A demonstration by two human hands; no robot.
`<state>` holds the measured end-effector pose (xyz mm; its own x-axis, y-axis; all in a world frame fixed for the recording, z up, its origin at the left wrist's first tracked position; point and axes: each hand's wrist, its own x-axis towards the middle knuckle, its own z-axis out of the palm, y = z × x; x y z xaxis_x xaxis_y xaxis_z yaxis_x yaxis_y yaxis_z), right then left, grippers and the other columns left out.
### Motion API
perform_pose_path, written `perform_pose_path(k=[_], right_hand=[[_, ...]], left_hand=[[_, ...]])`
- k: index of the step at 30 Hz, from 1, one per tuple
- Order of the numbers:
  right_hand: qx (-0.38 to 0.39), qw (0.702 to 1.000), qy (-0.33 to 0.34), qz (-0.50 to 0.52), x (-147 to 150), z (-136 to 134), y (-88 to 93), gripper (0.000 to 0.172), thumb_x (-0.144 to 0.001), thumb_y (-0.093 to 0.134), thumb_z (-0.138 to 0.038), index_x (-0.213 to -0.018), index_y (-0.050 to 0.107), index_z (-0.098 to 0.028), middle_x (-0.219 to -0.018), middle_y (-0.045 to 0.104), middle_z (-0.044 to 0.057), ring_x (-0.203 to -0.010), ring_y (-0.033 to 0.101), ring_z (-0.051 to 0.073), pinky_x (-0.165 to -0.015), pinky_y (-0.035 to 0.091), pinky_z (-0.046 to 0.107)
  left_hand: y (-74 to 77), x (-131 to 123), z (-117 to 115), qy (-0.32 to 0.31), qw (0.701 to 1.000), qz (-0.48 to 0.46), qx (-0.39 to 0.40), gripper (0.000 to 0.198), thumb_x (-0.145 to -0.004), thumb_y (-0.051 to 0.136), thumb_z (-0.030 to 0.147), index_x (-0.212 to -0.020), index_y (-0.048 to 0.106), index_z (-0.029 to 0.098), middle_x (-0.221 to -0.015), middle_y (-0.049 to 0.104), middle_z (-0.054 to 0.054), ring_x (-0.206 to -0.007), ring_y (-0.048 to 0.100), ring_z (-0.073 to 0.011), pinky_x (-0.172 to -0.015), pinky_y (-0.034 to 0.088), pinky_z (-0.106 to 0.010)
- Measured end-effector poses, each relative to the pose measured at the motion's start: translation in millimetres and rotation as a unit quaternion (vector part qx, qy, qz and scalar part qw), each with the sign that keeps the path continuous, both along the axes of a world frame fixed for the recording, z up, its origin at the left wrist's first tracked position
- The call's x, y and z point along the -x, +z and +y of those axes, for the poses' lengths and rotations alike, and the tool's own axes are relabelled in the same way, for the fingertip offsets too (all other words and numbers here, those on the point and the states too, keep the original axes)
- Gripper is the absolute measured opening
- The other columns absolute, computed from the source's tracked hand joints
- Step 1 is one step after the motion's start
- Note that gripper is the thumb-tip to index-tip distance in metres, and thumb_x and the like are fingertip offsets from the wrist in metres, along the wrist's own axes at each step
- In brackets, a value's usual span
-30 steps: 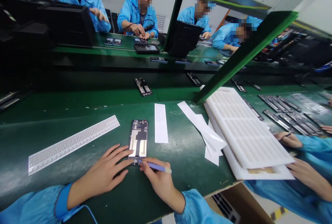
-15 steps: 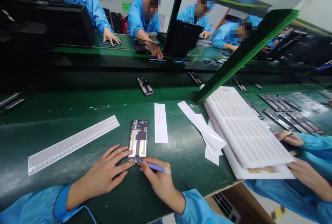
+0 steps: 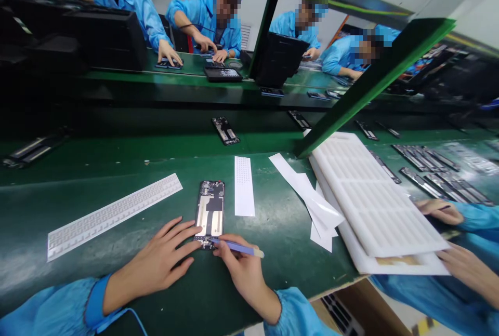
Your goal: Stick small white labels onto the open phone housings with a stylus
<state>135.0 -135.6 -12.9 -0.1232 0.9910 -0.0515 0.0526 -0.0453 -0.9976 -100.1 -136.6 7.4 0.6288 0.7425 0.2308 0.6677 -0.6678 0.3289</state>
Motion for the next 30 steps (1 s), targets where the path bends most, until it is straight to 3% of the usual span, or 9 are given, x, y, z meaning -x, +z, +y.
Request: perform_pose_path(k=[6,30], right_hand=[[-0.024,1.000,-0.003,-0.018,3.4,-7.3,-0.4,0.012,-0.089,0.069,-0.034,-0.094,0.076,-0.026,-0.079,0.078,0.004,-0.067,0.075,0.021,-0.066,0.063,0.028],[-0.012,1.000,-0.011,-0.004,4.6,-8.1,0.5,0.012,-0.089,0.068,-0.034,-0.094,0.077,-0.026,-0.079,0.078,0.003,-0.070,0.075,0.020,-0.069,0.063,0.027]], left_hand=[[-1.1,-0.9,-0.5,0.007,1.000,-0.007,-0.002,0.026,-0.094,0.050,0.028,-0.118,0.059,0.022,-0.133,0.057,-0.005,-0.129,0.046,-0.0250,-0.114,0.030,-0.052],[-0.5,-0.3,-0.5,0.002,1.000,0.006,-0.003,0.034,-0.095,0.049,0.028,-0.128,0.055,0.024,-0.134,0.056,-0.005,-0.129,0.046,-0.0249,-0.114,0.029,-0.052]])
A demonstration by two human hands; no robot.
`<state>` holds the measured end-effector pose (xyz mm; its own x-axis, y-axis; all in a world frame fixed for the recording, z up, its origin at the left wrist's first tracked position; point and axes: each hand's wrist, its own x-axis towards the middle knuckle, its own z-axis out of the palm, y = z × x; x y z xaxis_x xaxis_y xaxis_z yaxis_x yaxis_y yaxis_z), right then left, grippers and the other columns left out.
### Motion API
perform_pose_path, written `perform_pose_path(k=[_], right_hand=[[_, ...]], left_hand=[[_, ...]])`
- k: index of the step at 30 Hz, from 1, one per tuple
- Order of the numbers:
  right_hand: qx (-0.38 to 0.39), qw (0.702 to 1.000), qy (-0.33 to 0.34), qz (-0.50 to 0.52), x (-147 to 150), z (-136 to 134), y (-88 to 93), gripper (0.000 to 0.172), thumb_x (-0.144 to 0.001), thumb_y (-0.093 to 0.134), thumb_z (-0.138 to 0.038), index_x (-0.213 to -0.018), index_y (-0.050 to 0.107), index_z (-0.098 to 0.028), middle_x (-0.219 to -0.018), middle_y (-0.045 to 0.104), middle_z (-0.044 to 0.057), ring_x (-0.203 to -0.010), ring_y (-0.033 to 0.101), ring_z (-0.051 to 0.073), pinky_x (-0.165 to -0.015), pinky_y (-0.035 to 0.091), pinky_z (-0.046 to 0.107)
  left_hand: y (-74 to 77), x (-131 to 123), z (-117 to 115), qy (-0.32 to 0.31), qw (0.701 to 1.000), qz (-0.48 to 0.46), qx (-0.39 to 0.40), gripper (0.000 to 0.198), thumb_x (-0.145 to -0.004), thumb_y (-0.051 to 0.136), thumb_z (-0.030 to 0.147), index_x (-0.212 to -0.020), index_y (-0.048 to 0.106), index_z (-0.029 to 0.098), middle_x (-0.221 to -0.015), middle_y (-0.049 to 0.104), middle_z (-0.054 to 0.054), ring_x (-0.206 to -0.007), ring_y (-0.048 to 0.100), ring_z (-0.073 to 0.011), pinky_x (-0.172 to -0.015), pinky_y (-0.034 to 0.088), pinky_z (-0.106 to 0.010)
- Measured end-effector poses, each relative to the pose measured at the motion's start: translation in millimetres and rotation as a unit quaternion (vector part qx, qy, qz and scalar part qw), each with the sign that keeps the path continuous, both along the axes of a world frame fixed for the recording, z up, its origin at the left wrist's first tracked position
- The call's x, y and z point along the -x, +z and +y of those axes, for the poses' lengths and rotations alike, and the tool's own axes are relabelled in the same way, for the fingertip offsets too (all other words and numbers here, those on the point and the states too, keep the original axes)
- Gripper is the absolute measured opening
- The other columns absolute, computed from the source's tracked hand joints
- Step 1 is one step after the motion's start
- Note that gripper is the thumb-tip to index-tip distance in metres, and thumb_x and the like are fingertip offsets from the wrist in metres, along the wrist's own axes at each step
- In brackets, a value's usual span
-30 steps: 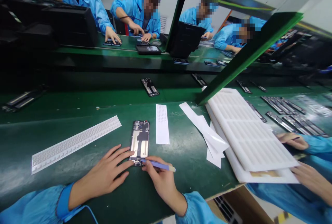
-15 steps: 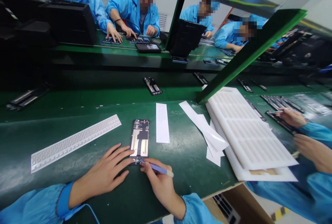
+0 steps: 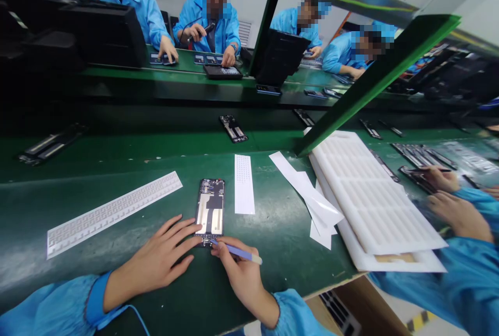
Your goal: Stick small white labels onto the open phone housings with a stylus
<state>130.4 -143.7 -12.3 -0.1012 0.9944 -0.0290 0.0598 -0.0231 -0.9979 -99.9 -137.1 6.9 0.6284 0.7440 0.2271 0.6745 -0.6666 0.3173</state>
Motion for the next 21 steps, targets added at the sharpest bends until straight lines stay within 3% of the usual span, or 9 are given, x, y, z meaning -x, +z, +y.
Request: perform_pose_path(k=[21], right_hand=[[0.008,0.999,0.002,-0.034,0.9,-0.2,2.8,0.018,-0.089,0.068,-0.039,-0.092,0.076,-0.023,-0.078,0.077,0.005,-0.069,0.075,0.024,-0.067,0.064,0.033]], left_hand=[[3.0,0.1,0.4,-0.010,1.000,0.002,-0.006,0.035,-0.094,0.050,0.024,-0.128,0.057,0.029,-0.132,0.055,-0.005,-0.129,0.046,-0.0261,-0.112,0.033,-0.054]])
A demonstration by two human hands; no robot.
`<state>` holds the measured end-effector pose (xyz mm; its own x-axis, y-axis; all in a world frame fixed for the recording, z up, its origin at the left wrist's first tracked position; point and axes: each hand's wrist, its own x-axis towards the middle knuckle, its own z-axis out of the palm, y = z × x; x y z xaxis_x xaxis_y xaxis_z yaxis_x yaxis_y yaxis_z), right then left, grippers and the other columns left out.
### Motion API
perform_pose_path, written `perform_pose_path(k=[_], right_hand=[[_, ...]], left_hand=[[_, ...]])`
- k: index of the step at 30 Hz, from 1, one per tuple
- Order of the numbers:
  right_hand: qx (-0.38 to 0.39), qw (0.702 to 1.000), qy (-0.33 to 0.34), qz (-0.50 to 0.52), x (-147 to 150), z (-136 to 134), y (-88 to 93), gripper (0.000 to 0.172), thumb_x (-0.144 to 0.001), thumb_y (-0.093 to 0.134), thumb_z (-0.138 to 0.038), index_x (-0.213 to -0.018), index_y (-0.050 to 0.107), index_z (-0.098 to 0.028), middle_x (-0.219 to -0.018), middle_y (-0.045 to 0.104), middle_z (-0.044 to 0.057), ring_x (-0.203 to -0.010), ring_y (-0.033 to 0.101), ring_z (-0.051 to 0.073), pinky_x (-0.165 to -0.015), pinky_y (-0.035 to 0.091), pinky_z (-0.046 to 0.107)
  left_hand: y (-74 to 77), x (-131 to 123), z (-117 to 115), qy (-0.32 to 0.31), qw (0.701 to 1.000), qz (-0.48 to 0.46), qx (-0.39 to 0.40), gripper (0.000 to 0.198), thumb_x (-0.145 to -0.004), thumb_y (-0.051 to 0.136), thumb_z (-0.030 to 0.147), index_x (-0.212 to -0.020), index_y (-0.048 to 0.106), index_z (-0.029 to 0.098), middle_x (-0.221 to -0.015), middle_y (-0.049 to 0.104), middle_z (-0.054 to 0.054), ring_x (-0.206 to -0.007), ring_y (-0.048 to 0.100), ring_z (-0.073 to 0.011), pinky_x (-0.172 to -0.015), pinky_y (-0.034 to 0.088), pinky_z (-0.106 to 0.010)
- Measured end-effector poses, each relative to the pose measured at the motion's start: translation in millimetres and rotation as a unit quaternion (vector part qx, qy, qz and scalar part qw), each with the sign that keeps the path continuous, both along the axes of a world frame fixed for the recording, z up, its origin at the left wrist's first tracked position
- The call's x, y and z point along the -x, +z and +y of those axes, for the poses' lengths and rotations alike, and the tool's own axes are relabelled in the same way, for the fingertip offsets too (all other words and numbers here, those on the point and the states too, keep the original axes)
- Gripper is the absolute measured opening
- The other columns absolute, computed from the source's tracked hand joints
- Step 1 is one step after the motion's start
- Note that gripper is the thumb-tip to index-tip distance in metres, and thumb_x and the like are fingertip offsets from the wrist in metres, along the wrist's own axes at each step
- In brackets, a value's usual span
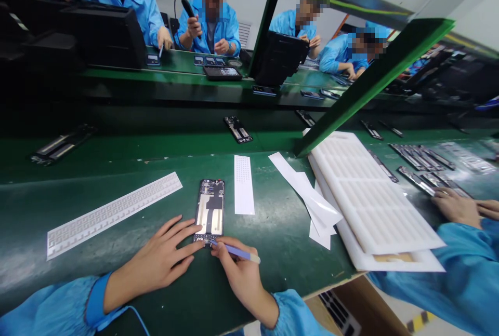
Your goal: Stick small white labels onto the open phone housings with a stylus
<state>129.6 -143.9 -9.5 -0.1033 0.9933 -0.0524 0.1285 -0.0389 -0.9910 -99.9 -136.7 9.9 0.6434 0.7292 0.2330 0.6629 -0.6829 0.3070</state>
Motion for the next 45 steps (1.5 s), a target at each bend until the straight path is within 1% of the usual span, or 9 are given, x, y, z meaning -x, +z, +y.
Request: perform_pose_path(k=[9,15,20,34,36,38,40,43,45], right_hand=[[0.015,0.999,-0.012,0.028,-1.6,2.4,-6.0,0.026,-0.088,0.068,-0.039,-0.109,0.069,-0.024,-0.077,0.077,0.004,-0.068,0.074,0.023,-0.067,0.065,0.034],[0.004,0.999,0.017,0.037,-2.5,2.0,-2.7,0.018,-0.088,0.069,-0.038,-0.096,0.074,-0.024,-0.074,0.076,0.004,-0.066,0.074,0.023,-0.065,0.064,0.034],[-0.004,0.999,0.035,0.020,-0.7,3.1,1.0,0.015,-0.087,0.069,-0.037,-0.094,0.076,-0.026,-0.076,0.077,0.003,-0.065,0.073,0.022,-0.064,0.064,0.033],[0.001,0.999,0.049,-0.019,0.1,5.8,6.9,0.020,-0.087,0.068,-0.040,-0.088,0.075,-0.022,-0.070,0.076,0.004,-0.063,0.073,0.023,-0.061,0.062,0.031],[0.008,0.999,0.044,-0.009,1.4,3.9,5.5,0.022,-0.087,0.069,-0.042,-0.088,0.075,-0.021,-0.070,0.076,0.005,-0.063,0.074,0.023,-0.061,0.063,0.031],[0.014,1.000,0.022,0.015,0.6,4.5,3.4,0.026,-0.086,0.069,-0.046,-0.090,0.074,-0.020,-0.072,0.076,0.006,-0.063,0.074,0.023,-0.061,0.063,0.032],[0.011,0.999,-0.023,0.046,-3.8,12.4,2.5,0.032,-0.084,0.070,-0.051,-0.092,0.071,-0.019,-0.074,0.076,0.007,-0.062,0.073,0.023,-0.060,0.064,0.033],[-0.028,0.994,-0.085,0.059,-14.7,42.6,3.7,0.037,-0.085,0.068,-0.053,-0.097,0.068,-0.018,-0.082,0.076,0.008,-0.065,0.073,0.022,-0.063,0.064,0.034],[-0.061,0.993,-0.089,0.044,-20.3,69.8,4.3,0.037,-0.087,0.066,-0.053,-0.102,0.067,-0.018,-0.094,0.076,0.010,-0.075,0.074,0.022,-0.069,0.063,0.034]], left_hand=[[1.1,0.2,-1.6,0.003,1.000,0.007,-0.011,0.035,-0.094,0.051,0.024,-0.128,0.056,0.029,-0.132,0.057,-0.004,-0.128,0.047,-0.0258,-0.111,0.032,-0.053],[-2.8,1.5,-2.4,0.012,1.000,-0.009,0.009,0.031,-0.093,0.052,0.028,-0.124,0.057,0.023,-0.133,0.057,-0.005,-0.129,0.047,-0.0252,-0.113,0.029,-0.052],[-3.8,2.0,-2.2,0.006,1.000,-0.004,0.007,0.031,-0.093,0.052,0.028,-0.124,0.057,0.025,-0.133,0.056,-0.006,-0.129,0.046,-0.0261,-0.113,0.030,-0.053],[-0.9,1.5,-0.8,0.006,1.000,-0.003,-0.001,0.029,-0.093,0.051,0.025,-0.121,0.060,0.027,-0.129,0.058,-0.006,-0.126,0.048,-0.0254,-0.111,0.032,-0.053],[-0.5,0.6,-2.4,0.020,1.000,-0.011,-0.009,0.030,-0.092,0.052,0.024,-0.121,0.060,0.026,-0.132,0.056,-0.006,-0.127,0.047,-0.0255,-0.112,0.033,-0.052],[0.2,-5.3,-5.8,0.064,0.998,-0.015,-0.027,0.033,-0.092,0.052,0.025,-0.124,0.059,0.024,-0.140,0.050,-0.008,-0.132,0.042,-0.0279,-0.112,0.032,-0.053],[0.5,-18.2,-10.0,0.109,0.993,-0.011,-0.049,0.041,-0.091,0.053,0.030,-0.131,0.055,0.022,-0.148,0.040,-0.011,-0.137,0.034,-0.0323,-0.112,0.030,-0.055],[-0.9,-47.9,-12.4,0.123,0.990,0.011,-0.070,0.054,-0.090,0.056,0.043,-0.140,0.048,0.024,-0.154,0.032,-0.011,-0.140,0.028,-0.0380,-0.109,0.028,-0.061],[-2.4,-67.2,-8.5,0.131,0.989,0.026,-0.070,0.050,-0.089,0.057,0.044,-0.135,0.052,0.025,-0.154,0.034,-0.011,-0.138,0.030,-0.0394,-0.104,0.031,-0.064]])
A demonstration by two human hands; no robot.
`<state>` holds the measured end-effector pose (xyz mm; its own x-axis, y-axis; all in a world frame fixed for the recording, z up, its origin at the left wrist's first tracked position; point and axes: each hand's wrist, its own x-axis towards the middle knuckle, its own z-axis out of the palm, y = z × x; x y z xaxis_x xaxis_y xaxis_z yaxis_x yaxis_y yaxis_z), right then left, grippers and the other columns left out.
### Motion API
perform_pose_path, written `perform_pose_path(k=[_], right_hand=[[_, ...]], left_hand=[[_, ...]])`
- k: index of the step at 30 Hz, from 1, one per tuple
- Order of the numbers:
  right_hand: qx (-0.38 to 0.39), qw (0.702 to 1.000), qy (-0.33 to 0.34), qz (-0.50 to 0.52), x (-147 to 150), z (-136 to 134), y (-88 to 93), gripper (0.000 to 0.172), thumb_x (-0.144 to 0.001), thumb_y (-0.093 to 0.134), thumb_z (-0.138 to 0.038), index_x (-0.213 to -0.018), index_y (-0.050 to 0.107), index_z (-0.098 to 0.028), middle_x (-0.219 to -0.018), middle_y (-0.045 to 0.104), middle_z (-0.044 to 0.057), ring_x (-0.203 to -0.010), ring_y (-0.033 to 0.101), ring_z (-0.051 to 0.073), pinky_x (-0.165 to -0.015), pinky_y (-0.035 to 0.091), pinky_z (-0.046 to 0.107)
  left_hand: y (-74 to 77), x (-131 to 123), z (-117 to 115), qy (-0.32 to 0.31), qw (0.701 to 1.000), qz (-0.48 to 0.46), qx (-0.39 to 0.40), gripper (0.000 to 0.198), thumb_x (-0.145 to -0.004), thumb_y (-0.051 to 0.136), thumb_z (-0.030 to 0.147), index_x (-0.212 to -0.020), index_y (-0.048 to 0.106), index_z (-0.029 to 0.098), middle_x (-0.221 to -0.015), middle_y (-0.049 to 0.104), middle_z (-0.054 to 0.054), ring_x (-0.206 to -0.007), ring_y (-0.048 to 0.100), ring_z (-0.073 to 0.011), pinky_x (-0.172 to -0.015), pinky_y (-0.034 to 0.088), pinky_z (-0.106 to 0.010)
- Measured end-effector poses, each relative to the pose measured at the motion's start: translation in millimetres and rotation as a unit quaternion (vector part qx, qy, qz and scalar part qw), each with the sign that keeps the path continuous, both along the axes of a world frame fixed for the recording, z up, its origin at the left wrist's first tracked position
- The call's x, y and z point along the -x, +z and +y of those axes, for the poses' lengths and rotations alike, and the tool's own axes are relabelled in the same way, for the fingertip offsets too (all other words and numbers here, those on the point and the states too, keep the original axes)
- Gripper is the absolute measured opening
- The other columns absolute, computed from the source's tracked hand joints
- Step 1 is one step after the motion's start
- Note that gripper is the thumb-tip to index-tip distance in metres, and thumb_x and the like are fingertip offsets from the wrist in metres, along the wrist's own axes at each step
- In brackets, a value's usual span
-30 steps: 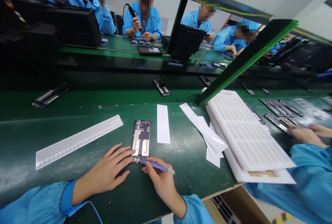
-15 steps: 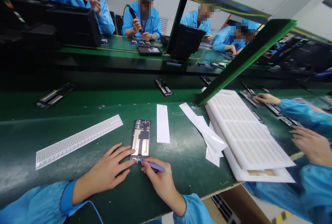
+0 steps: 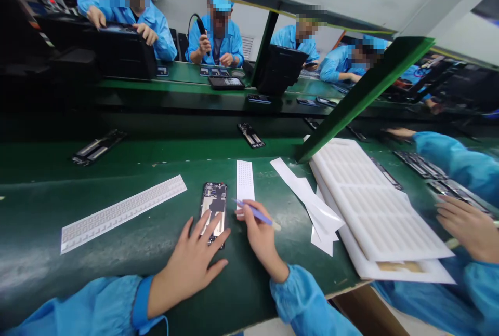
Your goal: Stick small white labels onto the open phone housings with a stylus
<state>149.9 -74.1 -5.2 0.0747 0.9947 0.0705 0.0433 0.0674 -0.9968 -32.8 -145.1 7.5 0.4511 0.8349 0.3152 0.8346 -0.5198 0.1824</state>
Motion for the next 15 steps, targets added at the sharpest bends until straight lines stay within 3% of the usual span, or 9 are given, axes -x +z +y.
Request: perform_pose_path(k=[3,6,11,15], right_hand=[[0.012,1.000,0.025,-0.005,-2.4,33.1,-2.0,0.042,-0.086,0.064,-0.056,-0.105,0.066,-0.018,-0.101,0.073,0.010,-0.079,0.073,0.023,-0.060,0.062,0.030],[0.036,0.998,0.044,0.025,-1.9,47.4,-6.3,0.043,-0.087,0.061,-0.056,-0.106,0.064,-0.018,-0.098,0.072,0.009,-0.072,0.073,0.021,-0.051,0.059,0.026],[0.038,0.996,0.059,0.061,-3.2,50.2,-9.3,0.038,-0.089,0.060,-0.053,-0.108,0.063,-0.020,-0.101,0.071,0.007,-0.070,0.072,0.018,-0.052,0.059,0.024],[0.030,0.995,0.074,0.060,-5.5,49.5,-8.9,0.036,-0.091,0.058,-0.050,-0.108,0.062,-0.019,-0.100,0.071,0.007,-0.068,0.071,0.016,-0.052,0.059,0.024]], left_hand=[[0.2,-14.6,15.2,0.036,0.999,0.016,0.011,0.031,-0.084,0.061,0.028,-0.115,0.063,0.026,-0.149,0.041,-0.010,-0.130,0.040,-0.0387,-0.093,0.039,-0.065],[5.0,-8.9,49.2,0.067,0.997,0.047,-0.005,0.027,-0.080,0.061,0.014,-0.104,0.065,0.025,-0.143,0.047,-0.010,-0.120,0.046,-0.0382,-0.082,0.045,-0.061],[18.5,11.0,155.6,0.171,0.983,0.068,-0.014,0.020,-0.091,0.049,0.023,-0.101,0.066,0.022,-0.140,0.044,-0.015,-0.120,0.041,-0.0414,-0.079,0.046,-0.062],[30.0,34.6,220.0,0.184,0.981,0.059,0.001,0.029,-0.094,0.044,0.027,-0.114,0.065,0.022,-0.140,0.042,-0.017,-0.125,0.037,-0.0397,-0.086,0.045,-0.061]])
